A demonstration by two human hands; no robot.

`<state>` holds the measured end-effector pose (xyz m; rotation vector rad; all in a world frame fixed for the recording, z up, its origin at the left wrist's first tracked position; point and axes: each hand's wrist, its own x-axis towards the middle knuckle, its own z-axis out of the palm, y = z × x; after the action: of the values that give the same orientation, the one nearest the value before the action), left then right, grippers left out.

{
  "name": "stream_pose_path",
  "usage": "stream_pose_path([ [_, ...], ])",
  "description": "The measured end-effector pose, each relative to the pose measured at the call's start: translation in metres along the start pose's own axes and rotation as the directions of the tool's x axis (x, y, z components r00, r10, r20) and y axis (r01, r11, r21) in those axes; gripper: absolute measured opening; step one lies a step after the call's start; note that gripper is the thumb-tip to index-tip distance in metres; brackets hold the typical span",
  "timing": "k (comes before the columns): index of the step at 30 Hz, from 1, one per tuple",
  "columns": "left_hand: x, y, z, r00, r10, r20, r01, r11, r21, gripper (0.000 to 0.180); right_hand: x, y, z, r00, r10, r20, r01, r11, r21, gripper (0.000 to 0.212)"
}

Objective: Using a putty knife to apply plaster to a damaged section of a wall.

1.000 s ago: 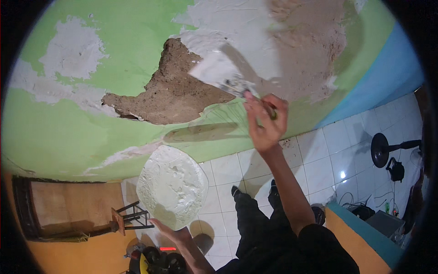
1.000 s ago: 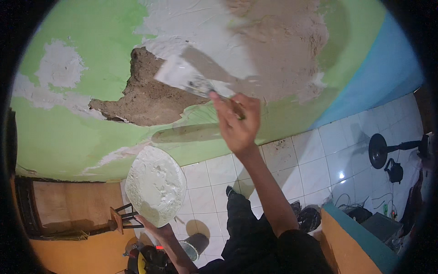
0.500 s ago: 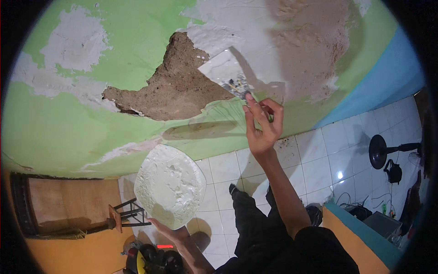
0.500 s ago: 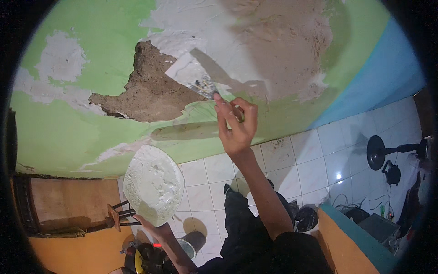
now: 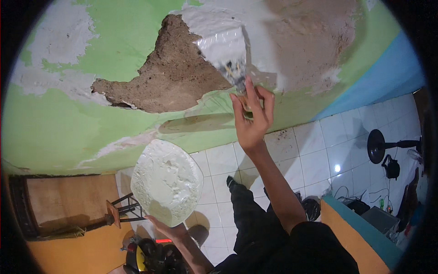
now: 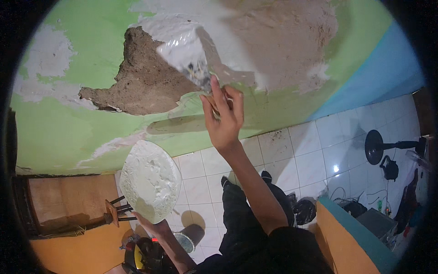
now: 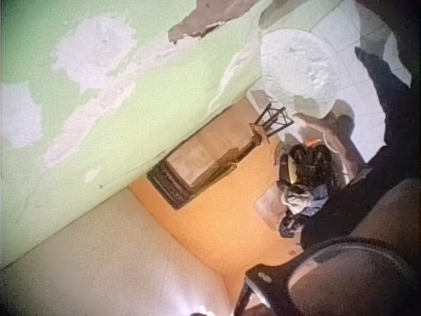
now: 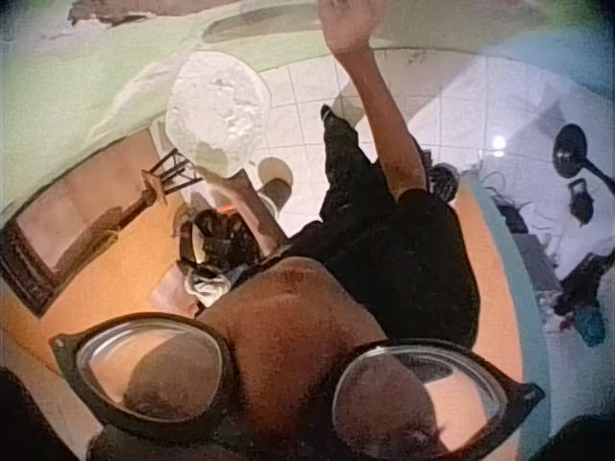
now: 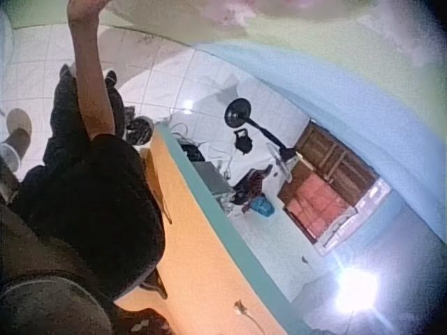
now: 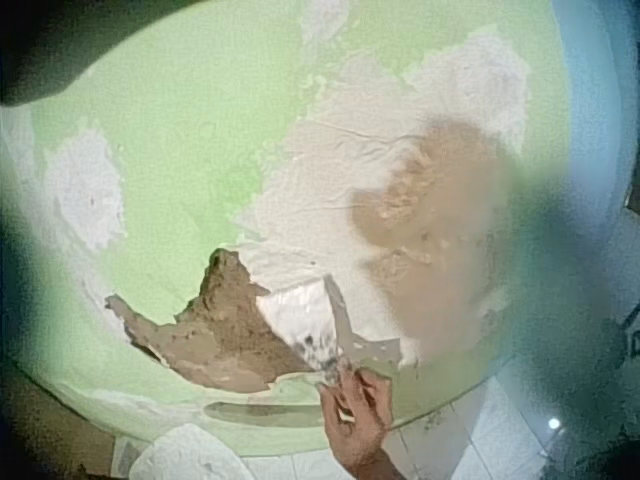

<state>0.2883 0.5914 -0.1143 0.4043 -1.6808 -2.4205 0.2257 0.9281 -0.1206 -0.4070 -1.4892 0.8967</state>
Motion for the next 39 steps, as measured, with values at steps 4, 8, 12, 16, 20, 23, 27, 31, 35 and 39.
stream_pose_path([
  [4, 0.000, -0.004, -0.006, 1.000, -0.002, -0.018, 0.001, 1.000, -0.021, 0.066, -0.029, 0.020, -0.002, 0.999, 0.014, 0.039, -0.013, 0.999, -0.029, 0.055],
  [8, 0.001, -0.004, -0.010, 1.000, 0.011, -0.002, -0.011, 1.000, -0.020, 0.069, -0.079, 0.016, -0.022, 0.982, 0.144, 0.121, -0.131, 0.985, -0.111, 0.055],
  [12, 0.000, -0.002, -0.013, 0.999, 0.043, -0.011, -0.043, 0.998, 0.037, 0.075, -0.052, -0.006, -0.015, 0.986, 0.146, 0.077, -0.144, 0.989, -0.029, 0.055],
  [16, 0.002, -0.008, -0.021, 0.999, 0.027, 0.016, -0.028, 0.999, 0.036, 0.078, -0.010, -0.010, -0.001, 0.999, 0.019, -0.039, -0.019, 1.000, -0.019, 0.055],
  [20, -0.003, -0.010, -0.018, 1.000, 0.007, 0.015, -0.008, 1.000, 0.027, 0.078, -0.052, 0.003, -0.013, 0.997, 0.060, 0.045, -0.058, 0.998, -0.040, 0.056],
  [23, -0.003, -0.012, -0.019, 1.000, 0.001, 0.007, -0.001, 0.999, 0.047, 0.078, -0.082, -0.003, -0.022, 0.973, 0.193, 0.130, -0.193, 0.981, -0.013, 0.056],
  [27, 0.001, -0.016, -0.019, 1.000, 0.016, 0.023, -0.018, 0.998, 0.053, 0.076, -0.056, 0.002, -0.017, 1.000, -0.012, 0.008, 0.012, 0.999, -0.033, 0.054],
  [31, 0.003, -0.019, -0.022, 1.000, 0.014, 0.014, -0.015, 0.998, 0.056, 0.074, -0.041, 0.026, -0.004, 0.998, -0.067, -0.009, 0.067, 0.997, -0.033, 0.054],
  [35, 0.000, -0.018, -0.023, 1.000, -0.004, -0.002, 0.004, 0.999, 0.039, 0.074, -0.081, 0.079, -0.007, 0.996, -0.027, 0.087, 0.028, 0.999, -0.016, 0.053],
  [39, 0.001, -0.015, -0.023, 1.000, 0.008, 0.018, -0.009, 0.999, 0.053, 0.076, -0.079, 0.082, -0.009, 0.994, -0.047, 0.102, 0.043, 0.998, 0.037, 0.051],
])
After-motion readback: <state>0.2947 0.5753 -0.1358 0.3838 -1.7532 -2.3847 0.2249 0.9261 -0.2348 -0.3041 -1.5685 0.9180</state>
